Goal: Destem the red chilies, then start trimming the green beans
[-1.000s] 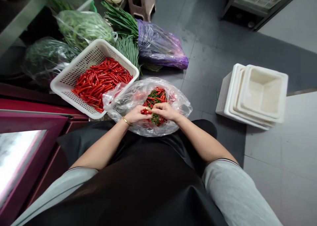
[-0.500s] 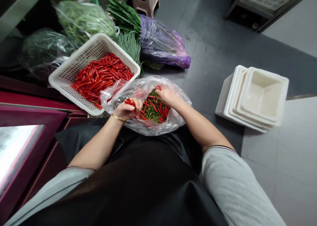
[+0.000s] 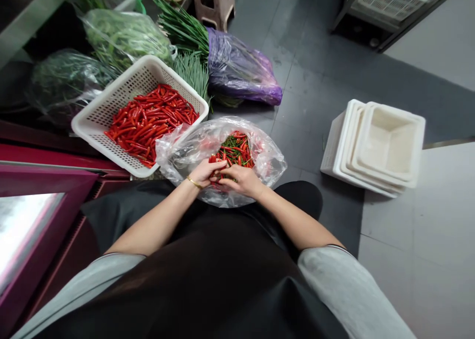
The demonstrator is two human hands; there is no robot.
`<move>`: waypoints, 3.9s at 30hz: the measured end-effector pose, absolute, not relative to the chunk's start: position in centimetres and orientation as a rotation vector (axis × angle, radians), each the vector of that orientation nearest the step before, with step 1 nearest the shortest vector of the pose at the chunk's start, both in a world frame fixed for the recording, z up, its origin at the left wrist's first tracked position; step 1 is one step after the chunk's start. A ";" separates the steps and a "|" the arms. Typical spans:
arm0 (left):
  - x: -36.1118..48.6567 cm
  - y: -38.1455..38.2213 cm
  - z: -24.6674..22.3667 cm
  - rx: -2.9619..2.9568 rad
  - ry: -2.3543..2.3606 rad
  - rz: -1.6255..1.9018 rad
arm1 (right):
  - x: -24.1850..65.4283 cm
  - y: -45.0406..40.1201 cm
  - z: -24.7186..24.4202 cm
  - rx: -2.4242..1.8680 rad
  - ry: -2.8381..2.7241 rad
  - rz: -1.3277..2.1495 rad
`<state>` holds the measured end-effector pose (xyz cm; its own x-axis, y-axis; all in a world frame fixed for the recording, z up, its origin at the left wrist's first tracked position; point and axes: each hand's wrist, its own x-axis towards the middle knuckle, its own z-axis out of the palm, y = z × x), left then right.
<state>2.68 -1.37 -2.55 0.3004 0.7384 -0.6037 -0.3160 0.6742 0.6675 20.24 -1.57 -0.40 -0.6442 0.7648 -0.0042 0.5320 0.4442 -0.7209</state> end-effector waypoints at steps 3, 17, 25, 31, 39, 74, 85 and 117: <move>1.5 -1.7 -1.3 0.747 1.058 0.646 | 20.3 -0.1 -0.5 -1.331 -2.064 1.331; 2.0 -3.8 -1.5 0.508 0.723 0.570 | 20.3 2.9 0.0 -1.538 -2.785 0.464; -0.7 -1.7 -1.8 0.480 0.871 0.733 | 17.7 10.4 -1.3 -1.499 -3.075 0.488; 2.0 -0.9 -1.3 0.820 1.154 0.886 | 19.8 7.3 1.8 -1.414 -2.467 1.155; 2.2 -2.7 -1.4 0.551 0.954 0.707 | 20.6 1.6 -0.6 -1.541 -2.683 0.559; 0.3 -1.8 1.5 0.473 0.803 0.809 | 19.0 2.2 -0.7 -1.771 -2.853 0.276; 0.9 -1.5 -0.4 0.610 1.130 0.883 | 19.1 3.7 -0.1 -1.825 -2.358 1.193; 0.5 -1.8 0.8 1.406 0.997 0.730 | 20.6 0.7 2.4 -0.975 -2.012 1.857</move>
